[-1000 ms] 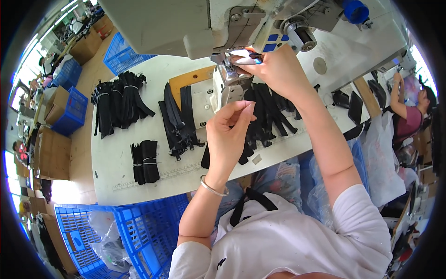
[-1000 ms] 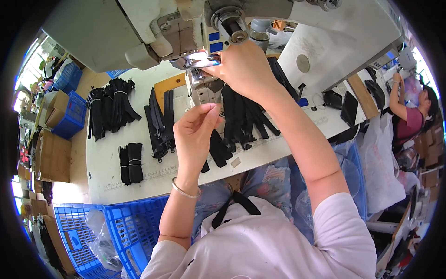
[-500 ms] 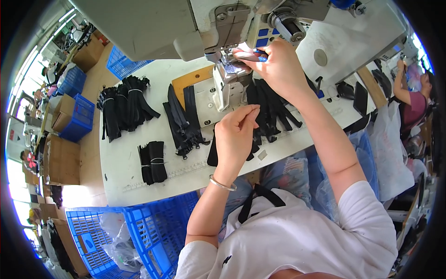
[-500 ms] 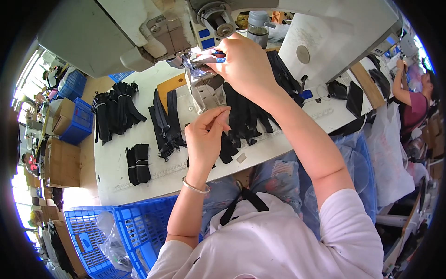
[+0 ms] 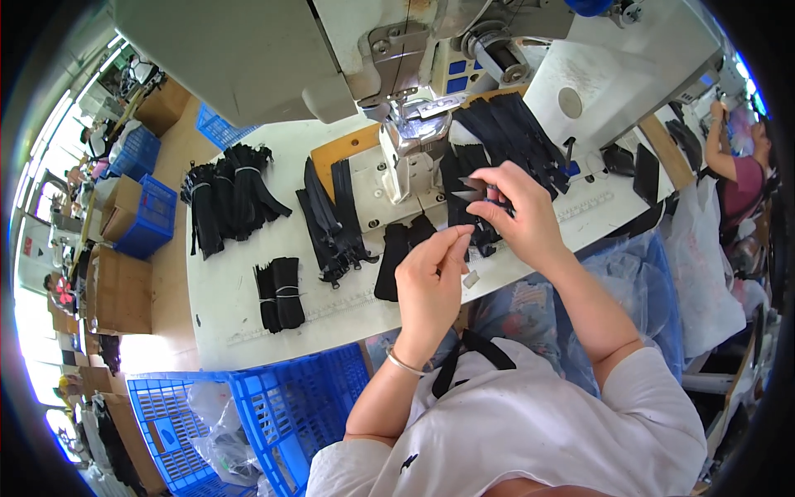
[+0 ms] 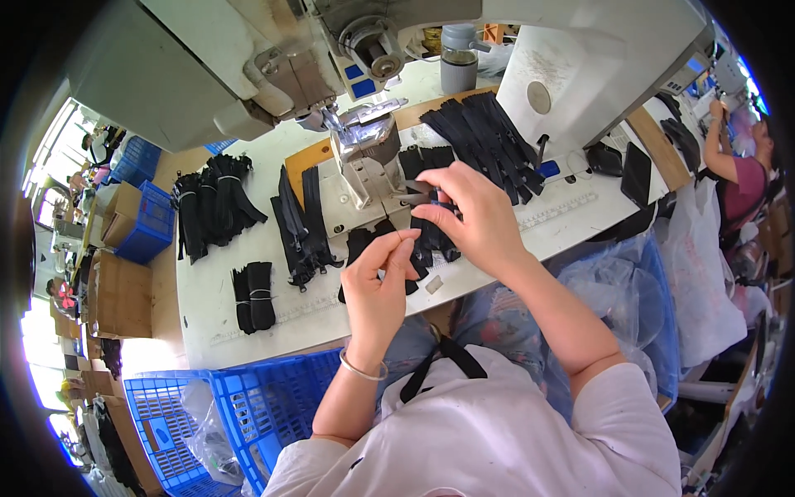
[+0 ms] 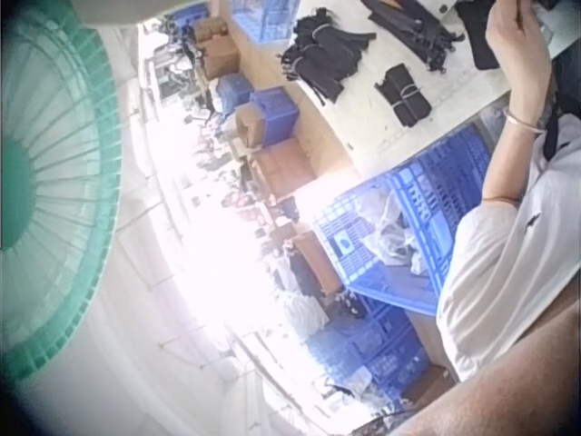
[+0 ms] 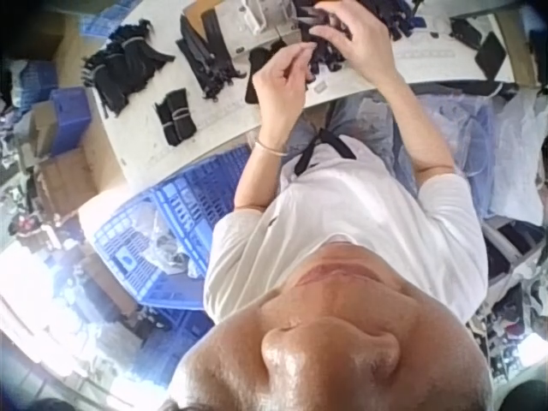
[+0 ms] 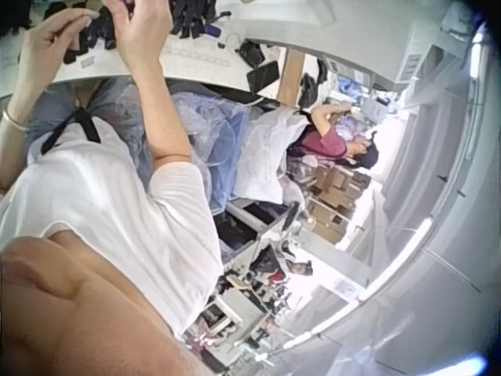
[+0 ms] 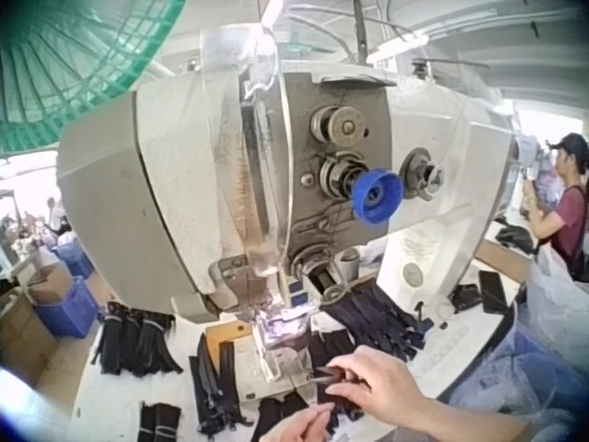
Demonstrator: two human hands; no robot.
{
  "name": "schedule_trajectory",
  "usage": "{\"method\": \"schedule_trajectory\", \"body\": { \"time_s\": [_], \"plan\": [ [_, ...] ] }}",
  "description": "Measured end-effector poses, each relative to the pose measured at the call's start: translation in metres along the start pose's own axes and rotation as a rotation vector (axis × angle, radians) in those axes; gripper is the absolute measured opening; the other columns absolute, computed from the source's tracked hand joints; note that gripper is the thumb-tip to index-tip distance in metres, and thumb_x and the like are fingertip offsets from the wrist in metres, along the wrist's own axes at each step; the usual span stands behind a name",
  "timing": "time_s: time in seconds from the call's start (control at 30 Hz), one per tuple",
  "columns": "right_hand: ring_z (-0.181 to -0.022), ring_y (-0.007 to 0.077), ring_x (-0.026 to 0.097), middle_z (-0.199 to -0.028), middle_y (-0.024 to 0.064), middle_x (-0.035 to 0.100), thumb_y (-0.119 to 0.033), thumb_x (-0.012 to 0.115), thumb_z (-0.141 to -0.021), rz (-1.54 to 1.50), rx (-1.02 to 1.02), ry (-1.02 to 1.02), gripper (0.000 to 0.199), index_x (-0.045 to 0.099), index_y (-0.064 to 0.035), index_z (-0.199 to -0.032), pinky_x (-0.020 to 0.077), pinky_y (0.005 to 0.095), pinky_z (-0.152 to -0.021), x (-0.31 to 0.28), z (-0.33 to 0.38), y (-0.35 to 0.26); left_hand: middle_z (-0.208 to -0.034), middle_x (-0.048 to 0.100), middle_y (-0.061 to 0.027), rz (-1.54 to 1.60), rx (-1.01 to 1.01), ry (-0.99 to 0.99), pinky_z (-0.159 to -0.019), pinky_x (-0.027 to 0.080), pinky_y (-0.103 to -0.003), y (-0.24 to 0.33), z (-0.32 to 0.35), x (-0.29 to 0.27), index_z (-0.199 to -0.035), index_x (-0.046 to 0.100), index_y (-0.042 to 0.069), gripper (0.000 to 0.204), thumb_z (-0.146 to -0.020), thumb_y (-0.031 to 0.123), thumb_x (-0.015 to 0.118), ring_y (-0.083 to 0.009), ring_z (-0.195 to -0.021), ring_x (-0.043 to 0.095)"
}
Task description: Sewing and assembling zipper components using an industrial sewing machine.
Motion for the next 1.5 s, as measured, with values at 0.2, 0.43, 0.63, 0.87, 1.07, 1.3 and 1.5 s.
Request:
{"method": "schedule_trajectory", "body": {
  "time_s": [0.2, 0.43, 0.63, 0.87, 1.07, 1.3, 1.5],
  "plan": [
    [-0.060, 0.0221, 0.057, -0.074, 0.0022, 0.053, -0.029, 0.071, -0.075, 0.110, -0.248, 0.083, 0.027, 0.063, -0.0144, -0.096, 0.0438, 0.0332, -0.052, -0.004, -0.005, -0.037, -0.069, 0.059, -0.0015, 0.081, 0.021, -0.004, -0.053, 0.041, -0.020, 0.021, 0.009, 0.001, -0.098, 0.067, -0.002, 0.014, -0.090, 0.006, 0.058, -0.0053, -0.057, 0.054],
    [-0.058, 0.0203, 0.056, -0.073, 0.0002, 0.053, -0.030, 0.071, -0.075, 0.134, -0.305, 0.063, 0.027, 0.063, -0.0140, -0.094, 0.0439, 0.0325, -0.052, -0.012, 0.007, -0.046, -0.068, 0.059, -0.0001, 0.115, -0.008, 0.005, -0.052, 0.040, -0.018, 0.031, 0.026, -0.003, -0.098, 0.067, -0.002, 0.015, -0.091, 0.008, 0.058, -0.0046, -0.056, 0.053],
    [-0.062, 0.0248, 0.059, -0.068, 0.0040, 0.057, -0.027, 0.071, -0.074, 0.091, -0.288, 0.036, 0.021, 0.065, -0.0123, -0.089, 0.0445, 0.0351, -0.053, -0.012, 0.012, -0.046, -0.071, 0.058, 0.0003, 0.109, -0.011, -0.010, -0.052, 0.038, -0.019, 0.025, 0.033, 0.000, -0.096, 0.067, -0.002, 0.014, -0.092, 0.006, 0.056, -0.0040, -0.057, 0.048],
    [-0.069, 0.0172, 0.059, -0.085, 0.0082, 0.060, -0.009, 0.071, -0.077, -0.004, 0.148, -0.012, 0.033, 0.062, -0.0059, -0.108, 0.0473, 0.0285, -0.062, -0.057, 0.053, 0.036, -0.063, 0.057, -0.0028, -0.192, -0.374, -0.409, -0.051, 0.039, -0.020, -0.028, 0.108, -0.067, -0.097, 0.069, 0.001, 0.015, -0.088, 0.006, 0.058, -0.0064, -0.054, 0.049],
    [-0.085, 0.0254, 0.057, -0.092, 0.0078, 0.057, -0.016, 0.067, -0.080, 0.454, 0.231, -0.045, 0.032, 0.062, -0.0066, -0.110, 0.0450, 0.0346, -0.077, -0.100, 0.100, 0.137, -0.083, 0.065, -0.0157, -1.569, -0.232, -0.440, -0.062, 0.050, -0.034, -0.098, 0.191, -0.124, -0.098, 0.067, 0.003, 0.019, -0.084, 0.015, 0.063, -0.0267, -0.070, 0.063],
    [-0.090, 0.0268, 0.052, -0.091, 0.0048, 0.056, -0.021, 0.071, -0.074, 0.340, -0.031, 0.013, 0.026, 0.063, -0.0091, -0.096, 0.0399, 0.0381, -0.080, -0.038, 0.086, 0.049, -0.092, 0.061, -0.0133, -0.619, 0.179, -0.186, -0.077, 0.046, -0.039, -0.013, 0.103, -0.024, -0.102, 0.063, 0.002, 0.023, -0.080, 0.008, 0.065, -0.0316, -0.087, 0.057],
    [-0.082, 0.0222, 0.051, -0.081, 0.0023, 0.051, -0.018, 0.072, -0.072, 0.292, -0.063, -0.142, 0.014, 0.062, -0.0100, -0.079, 0.0376, 0.0363, -0.074, 0.030, 0.081, 0.019, -0.104, 0.056, -0.0134, -0.728, 0.352, -0.148, -0.083, 0.045, -0.039, -0.010, 0.024, 0.011, -0.113, 0.059, 0.005, 0.037, -0.076, 0.000, 0.063, -0.0297, -0.096, 0.054]
  ]
}}
Point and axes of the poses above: each hand's wrist, its own z-axis away from the middle knuckle, its own x-axis out of the palm, y = z × x, the point moved 7 cm from there along -z, towards the middle knuckle
